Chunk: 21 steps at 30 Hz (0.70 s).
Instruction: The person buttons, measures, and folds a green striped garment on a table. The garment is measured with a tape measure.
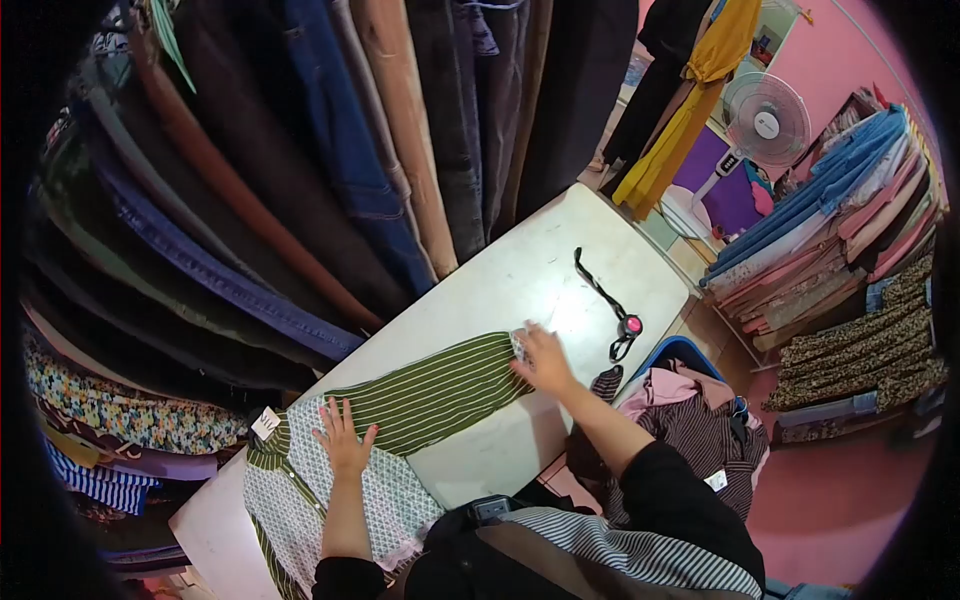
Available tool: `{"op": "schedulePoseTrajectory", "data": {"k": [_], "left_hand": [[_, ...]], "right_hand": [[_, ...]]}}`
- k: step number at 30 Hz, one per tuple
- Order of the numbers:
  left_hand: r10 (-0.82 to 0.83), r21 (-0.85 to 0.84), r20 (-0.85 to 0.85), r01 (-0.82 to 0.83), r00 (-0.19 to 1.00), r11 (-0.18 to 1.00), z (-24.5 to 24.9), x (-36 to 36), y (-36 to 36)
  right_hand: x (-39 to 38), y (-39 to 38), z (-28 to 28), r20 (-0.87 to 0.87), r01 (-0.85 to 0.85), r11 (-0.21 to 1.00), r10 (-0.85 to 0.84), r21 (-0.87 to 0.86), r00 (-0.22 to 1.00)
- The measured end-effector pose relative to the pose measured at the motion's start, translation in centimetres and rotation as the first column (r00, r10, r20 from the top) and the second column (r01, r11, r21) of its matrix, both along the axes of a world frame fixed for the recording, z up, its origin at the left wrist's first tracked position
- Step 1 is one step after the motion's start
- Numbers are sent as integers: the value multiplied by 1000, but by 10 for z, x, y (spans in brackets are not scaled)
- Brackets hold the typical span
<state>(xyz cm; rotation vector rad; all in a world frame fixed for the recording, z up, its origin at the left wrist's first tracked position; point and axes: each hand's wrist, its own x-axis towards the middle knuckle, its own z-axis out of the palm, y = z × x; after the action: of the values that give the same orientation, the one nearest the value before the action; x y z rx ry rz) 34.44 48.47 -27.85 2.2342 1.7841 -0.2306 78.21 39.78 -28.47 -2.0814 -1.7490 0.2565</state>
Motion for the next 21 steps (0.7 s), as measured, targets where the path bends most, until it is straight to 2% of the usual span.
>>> {"op": "schedulePoseTrajectory", "data": {"k": [1, 2, 3, 5, 7, 9, 10, 12, 13, 14, 15, 16, 17, 19, 20, 21], "left_hand": [[9, -12, -4, -10, 1000, 1000, 1, 1, 0], [19, -24, -7, -19, 1000, 1000, 3, 4, 0], [30, -34, -11, -30, 999, 999, 5, 5, 1], [30, -48, -27, -31, 999, 998, 3, 7, 3], [40, -58, -36, -42, 999, 997, 3, 6, 4], [56, -54, 2, -56, 998, 997, 8, 8, 3], [63, -53, 26, -62, 998, 997, 12, 10, 3], [67, -1, 77, -67, 995, 998, 20, 12, 2], [52, 63, 133, -61, 990, 996, 16, 9, 2], [33, 126, 186, -57, 982, 990, 8, 6, 4], [10, 188, 236, -55, 972, 981, 3, 1, 3], [4, 292, 255, -81, 967, 953, 15, 9, -2], [10, 289, 316, -107, 949, 951, 18, 14, -3], [35, 282, 425, -169, 904, 944, 20, 14, -7], [33, 238, 489, -169, 872, 956, 15, 18, -11], [33, 197, 551, -169, 834, 966, 10, 25, -16]], "right_hand": [[31, -7, -6, 2, 26, 999, -27, 48, 1000], [64, -19, -14, 106, 245, 963, -258, 115, 960], [94, -31, -17, 190, 440, 875, -476, 205, 859], [119, -51, 39, 192, 772, 636, -758, 0, 624], [151, -71, 34, 84, 825, 541, -825, -164, 558], [185, -83, 1, 3, 734, 644, -751, -215, 660], [194, -85, 6, -58, 715, 656, -745, -242, 664], [207, -85, 14, -185, 775, 631, -768, -48, 613], [230, -85, 2, -367, 812, 572, -734, 118, 571], [257, -87, -9, -404, 811, 506, -703, 293, 585], [240, -81, 41, -339, 790, 438, -732, 430, 591], [238, -77, 65, -195, 710, 386, -785, 589, 588], [221, -67, 102, -206, 632, 406, -712, 660, 672], [184, -45, 143, -285, 545, 607, -475, 578, 833], [168, -33, 133, -413, 497, 749, -323, 438, 852], [149, -22, 120, -547, 394, 868, -180, 303, 817]]}}
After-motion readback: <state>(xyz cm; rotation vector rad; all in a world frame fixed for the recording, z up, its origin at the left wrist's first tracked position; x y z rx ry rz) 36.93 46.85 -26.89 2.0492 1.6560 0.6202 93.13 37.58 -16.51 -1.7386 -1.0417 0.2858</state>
